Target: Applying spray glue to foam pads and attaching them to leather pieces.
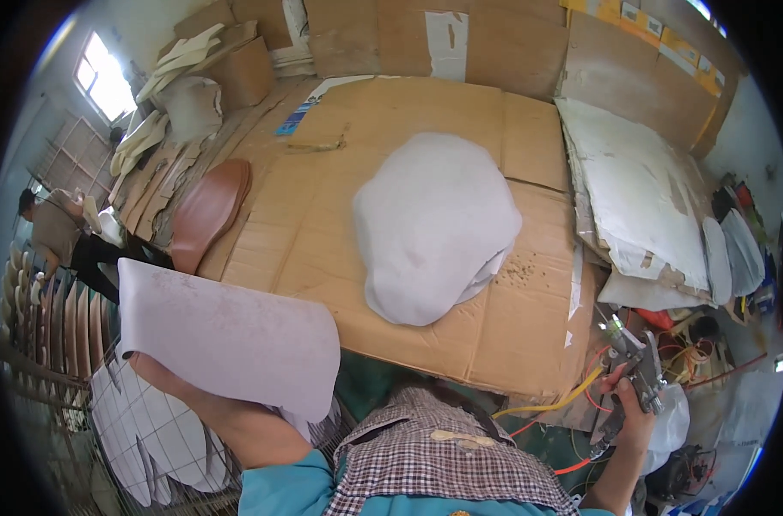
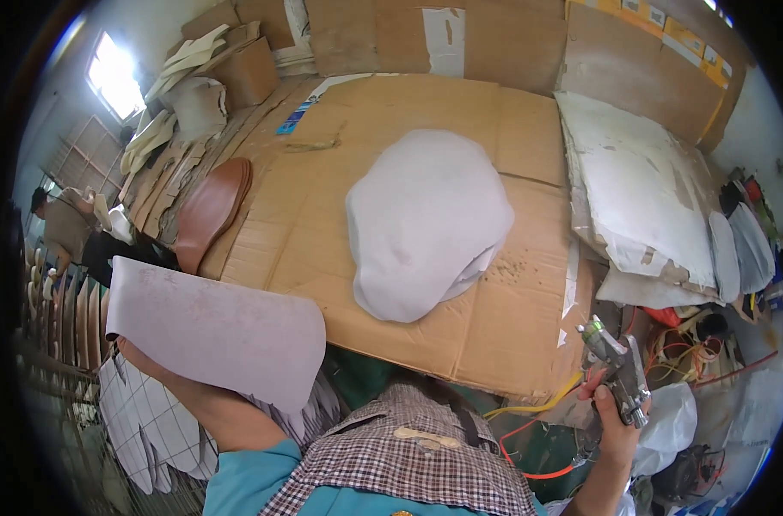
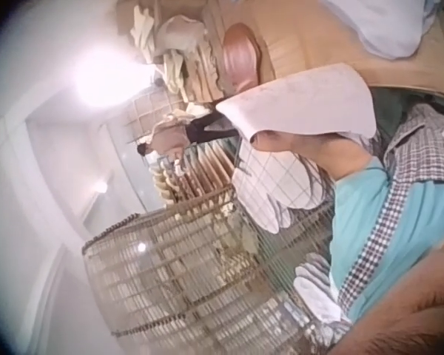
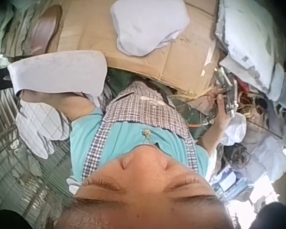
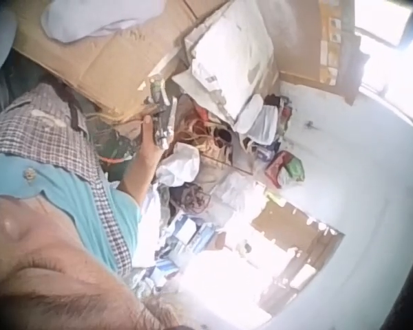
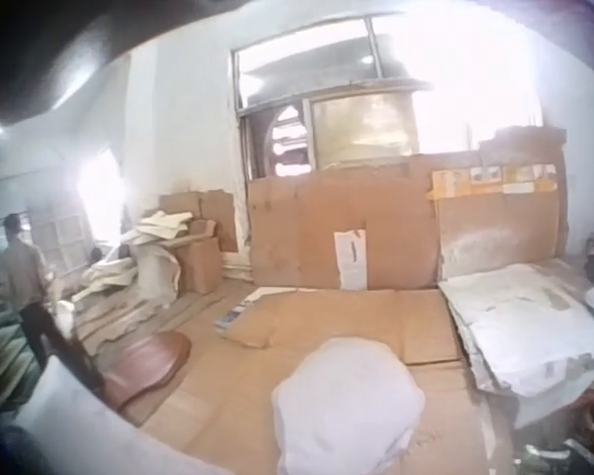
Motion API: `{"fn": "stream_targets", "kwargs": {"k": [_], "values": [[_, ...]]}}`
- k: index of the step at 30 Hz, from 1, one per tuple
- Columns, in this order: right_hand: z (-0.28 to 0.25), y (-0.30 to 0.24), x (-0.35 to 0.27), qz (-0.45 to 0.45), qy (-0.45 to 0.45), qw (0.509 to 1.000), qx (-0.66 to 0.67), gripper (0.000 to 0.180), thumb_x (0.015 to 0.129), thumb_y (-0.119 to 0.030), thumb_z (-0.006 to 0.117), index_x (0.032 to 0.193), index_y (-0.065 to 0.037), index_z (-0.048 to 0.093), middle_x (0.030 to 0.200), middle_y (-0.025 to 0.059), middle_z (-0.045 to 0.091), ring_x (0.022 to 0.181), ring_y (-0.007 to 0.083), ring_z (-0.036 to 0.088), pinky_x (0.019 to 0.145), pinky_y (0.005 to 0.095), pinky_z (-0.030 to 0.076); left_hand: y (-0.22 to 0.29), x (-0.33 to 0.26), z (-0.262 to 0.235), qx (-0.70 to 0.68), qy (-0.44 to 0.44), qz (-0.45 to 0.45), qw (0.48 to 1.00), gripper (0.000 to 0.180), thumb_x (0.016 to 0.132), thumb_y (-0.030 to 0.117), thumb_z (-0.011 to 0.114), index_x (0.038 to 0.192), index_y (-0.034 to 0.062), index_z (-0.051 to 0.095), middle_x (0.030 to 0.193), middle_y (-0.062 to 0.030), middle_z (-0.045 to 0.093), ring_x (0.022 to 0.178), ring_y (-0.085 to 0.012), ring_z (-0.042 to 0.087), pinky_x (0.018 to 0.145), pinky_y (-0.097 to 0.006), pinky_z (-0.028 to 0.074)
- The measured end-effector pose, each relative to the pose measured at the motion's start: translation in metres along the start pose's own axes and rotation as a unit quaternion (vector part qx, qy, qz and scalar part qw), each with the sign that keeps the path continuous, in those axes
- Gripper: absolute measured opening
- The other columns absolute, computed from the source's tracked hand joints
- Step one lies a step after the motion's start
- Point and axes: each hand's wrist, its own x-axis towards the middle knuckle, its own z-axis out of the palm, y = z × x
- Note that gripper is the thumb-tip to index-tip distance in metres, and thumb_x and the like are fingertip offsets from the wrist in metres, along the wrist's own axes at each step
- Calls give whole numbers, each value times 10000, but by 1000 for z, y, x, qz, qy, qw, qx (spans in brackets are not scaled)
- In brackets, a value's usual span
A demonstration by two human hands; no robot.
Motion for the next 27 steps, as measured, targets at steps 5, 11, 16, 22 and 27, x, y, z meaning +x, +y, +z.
{"fn": "stream_targets", "kwargs": {"k": [5,11,16,22,27], "values": [[-2,41,47,-22,-116,992,-33,535,769,-42,611,1263,10,414,843,38,551,707,113,551,648,253,468,-6,42,-35,69,-16,2,997,326,887,184,451,1040,-92,534,978,-199,601,854,-287,624,755,-380,529],[76,153,133,-198,-141,931,-273,544,767,-94,654,1260,-60,428,946,45,552,790,116,531,698,262,457,-17,54,25,-213,-59,-128,967,200,854,47,451,991,-87,510,950,-176,600,891,-258,597,823,-339,491],[244,179,106,347,-527,743,223,484,878,-412,490,1214,-65,464,1179,129,536,1012,256,543,837,384,447,23,47,53,-188,-58,-70,978,135,839,12,446,882,-87,528,872,-160,607,795,-236,620,720,-290,530],[343,95,66,369,-425,708,427,526,769,-272,541,1223,-28,431,1182,143,525,1067,313,512,933,440,399,75,39,38,-275,-57,-86,956,120,805,13,504,913,-39,501,852,-149,602,772,-253,609,759,-357,517],[398,28,128,267,-490,714,423,454,746,-82,490,1185,28,455,1193,147,523,1139,285,477,988,430,368,144,35,-26,-179,111,-6,978,208,836,35,529,1015,-68,514,917,-121,612,817,-221,619,752,-324,524]]}}
